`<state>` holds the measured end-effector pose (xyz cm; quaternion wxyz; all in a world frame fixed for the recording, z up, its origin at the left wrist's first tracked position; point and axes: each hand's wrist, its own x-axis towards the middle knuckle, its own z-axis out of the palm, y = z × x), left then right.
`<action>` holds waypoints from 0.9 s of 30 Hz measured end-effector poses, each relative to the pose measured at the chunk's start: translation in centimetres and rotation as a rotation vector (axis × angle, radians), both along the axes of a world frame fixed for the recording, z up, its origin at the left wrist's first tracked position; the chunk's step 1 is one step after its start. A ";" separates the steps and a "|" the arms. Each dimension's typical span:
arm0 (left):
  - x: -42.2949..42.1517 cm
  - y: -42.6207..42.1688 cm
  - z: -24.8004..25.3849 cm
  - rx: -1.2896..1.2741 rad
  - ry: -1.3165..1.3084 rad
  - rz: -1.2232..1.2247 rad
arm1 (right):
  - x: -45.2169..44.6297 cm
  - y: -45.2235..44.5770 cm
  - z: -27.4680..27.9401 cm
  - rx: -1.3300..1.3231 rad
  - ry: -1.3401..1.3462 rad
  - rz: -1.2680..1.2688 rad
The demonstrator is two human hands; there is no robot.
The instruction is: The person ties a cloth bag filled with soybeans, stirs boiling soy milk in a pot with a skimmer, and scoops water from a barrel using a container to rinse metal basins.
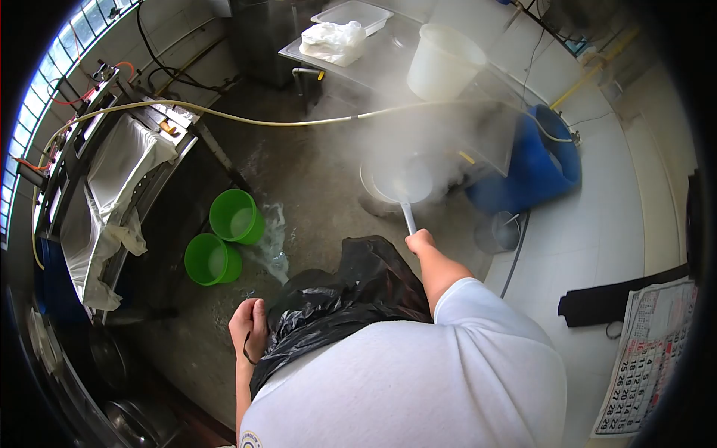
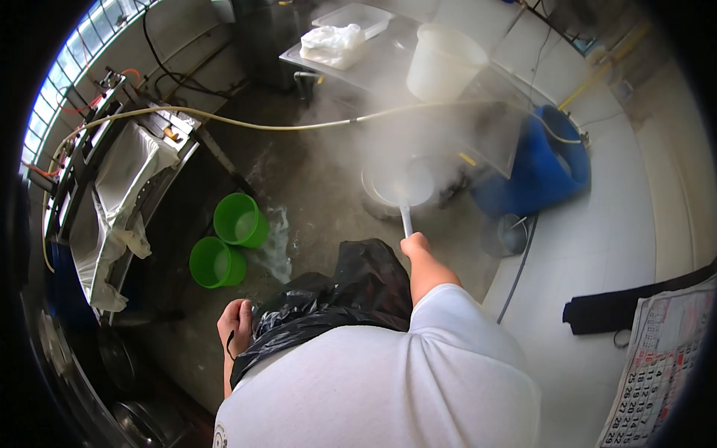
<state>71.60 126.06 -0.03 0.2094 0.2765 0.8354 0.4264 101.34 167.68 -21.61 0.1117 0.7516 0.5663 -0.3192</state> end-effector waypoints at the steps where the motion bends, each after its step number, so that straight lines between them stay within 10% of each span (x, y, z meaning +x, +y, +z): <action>1: -0.1 -0.1 -0.2 0.000 0.000 0.004 | 0.2 -0.1 -0.3 0.000 0.000 0.004; 27: 0.0 0.0 0.1 0.006 -0.008 0.009 | 1.3 -0.4 -2.9 0.148 -0.031 -0.028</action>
